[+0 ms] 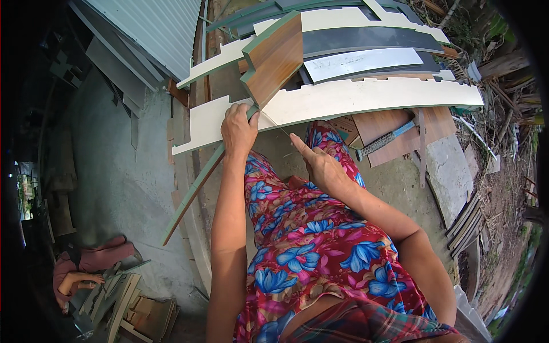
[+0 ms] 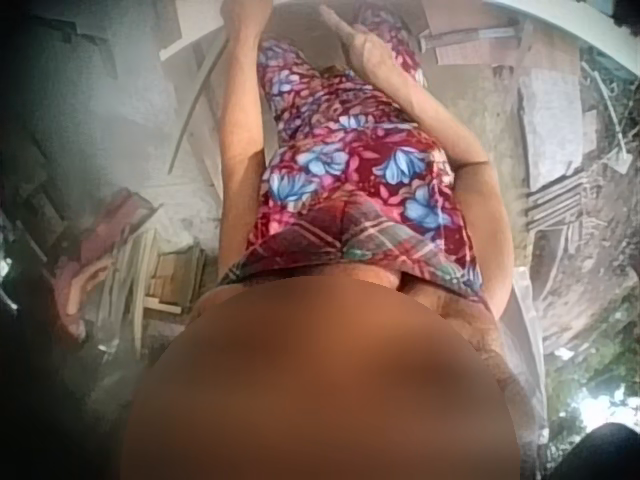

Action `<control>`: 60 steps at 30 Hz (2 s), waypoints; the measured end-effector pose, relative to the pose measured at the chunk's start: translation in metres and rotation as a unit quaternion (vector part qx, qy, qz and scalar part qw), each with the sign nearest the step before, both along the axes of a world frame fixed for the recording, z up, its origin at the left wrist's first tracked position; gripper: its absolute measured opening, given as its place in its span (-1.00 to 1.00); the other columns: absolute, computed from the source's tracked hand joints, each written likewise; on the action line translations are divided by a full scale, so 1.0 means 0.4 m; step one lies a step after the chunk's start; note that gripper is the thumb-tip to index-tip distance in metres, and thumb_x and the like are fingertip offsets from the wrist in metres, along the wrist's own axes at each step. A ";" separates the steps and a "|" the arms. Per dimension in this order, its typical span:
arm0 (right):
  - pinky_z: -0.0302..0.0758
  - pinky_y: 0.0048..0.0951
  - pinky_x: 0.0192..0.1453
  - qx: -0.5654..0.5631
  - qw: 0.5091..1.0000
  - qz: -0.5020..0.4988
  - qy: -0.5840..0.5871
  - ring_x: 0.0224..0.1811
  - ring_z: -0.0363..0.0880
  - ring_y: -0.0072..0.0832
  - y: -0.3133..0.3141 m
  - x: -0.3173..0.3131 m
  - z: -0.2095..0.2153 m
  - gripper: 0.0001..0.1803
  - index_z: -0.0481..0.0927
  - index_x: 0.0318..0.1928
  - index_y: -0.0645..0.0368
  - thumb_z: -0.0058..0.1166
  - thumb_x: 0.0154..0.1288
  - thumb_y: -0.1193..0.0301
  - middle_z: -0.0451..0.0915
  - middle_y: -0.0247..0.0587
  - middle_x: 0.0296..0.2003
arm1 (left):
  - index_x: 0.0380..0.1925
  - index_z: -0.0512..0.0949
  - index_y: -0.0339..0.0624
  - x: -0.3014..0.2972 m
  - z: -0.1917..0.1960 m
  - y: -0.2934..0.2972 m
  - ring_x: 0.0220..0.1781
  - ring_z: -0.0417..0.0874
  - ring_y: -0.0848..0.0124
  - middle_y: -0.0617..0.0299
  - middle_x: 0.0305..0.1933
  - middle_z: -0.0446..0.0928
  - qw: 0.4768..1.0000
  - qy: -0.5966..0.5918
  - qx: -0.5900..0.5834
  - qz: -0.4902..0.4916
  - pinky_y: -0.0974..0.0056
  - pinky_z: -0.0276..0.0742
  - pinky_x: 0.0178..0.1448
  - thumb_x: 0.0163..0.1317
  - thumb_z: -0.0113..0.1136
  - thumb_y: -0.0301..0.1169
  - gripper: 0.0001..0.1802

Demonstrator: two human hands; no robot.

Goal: The person saws a wooden board with a hand saw, bracing it on a stack of other wooden boards.

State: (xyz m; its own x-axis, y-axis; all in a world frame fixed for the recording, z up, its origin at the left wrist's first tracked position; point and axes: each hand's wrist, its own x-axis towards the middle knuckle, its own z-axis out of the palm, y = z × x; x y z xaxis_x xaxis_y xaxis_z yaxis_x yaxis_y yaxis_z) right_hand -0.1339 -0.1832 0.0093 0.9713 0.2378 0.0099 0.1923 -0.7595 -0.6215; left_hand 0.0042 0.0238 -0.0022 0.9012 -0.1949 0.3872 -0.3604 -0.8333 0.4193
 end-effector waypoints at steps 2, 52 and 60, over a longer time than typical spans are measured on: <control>0.60 -0.05 -0.16 0.010 1.000 -0.003 0.026 -0.27 0.64 0.14 -0.008 -0.017 0.003 -0.13 0.11 0.54 -0.03 -0.06 0.20 0.69 0.56 0.25 -0.28 | -0.23 0.55 -0.30 -0.001 0.002 0.001 -0.06 0.60 -0.01 -0.01 -0.19 0.57 1.000 -0.001 0.001 -0.001 0.00 0.53 0.01 0.13 0.39 -0.37 -0.71; 0.59 0.01 -0.12 -0.007 0.997 -0.071 -0.036 -0.24 0.67 0.14 0.083 0.182 -0.012 -0.23 0.25 0.49 -0.16 -0.13 0.26 0.60 0.62 0.22 -0.32 | -0.14 0.65 -0.26 0.019 -0.001 -0.028 -0.05 0.61 0.02 0.04 -0.18 0.58 1.000 -0.003 -0.003 0.003 0.02 0.54 0.00 0.13 0.39 -0.39 -0.71; 0.57 -0.03 -0.25 -0.021 0.998 -0.060 0.007 -0.39 0.65 0.02 -0.005 0.014 0.031 -0.28 0.20 0.51 -0.14 -0.09 0.37 0.57 0.61 0.16 -0.40 | -0.14 0.64 -0.27 0.027 0.004 -0.021 -0.06 0.61 0.00 0.00 -0.18 0.58 0.999 -0.021 -0.002 -0.025 0.02 0.54 0.01 0.13 0.39 -0.39 -0.69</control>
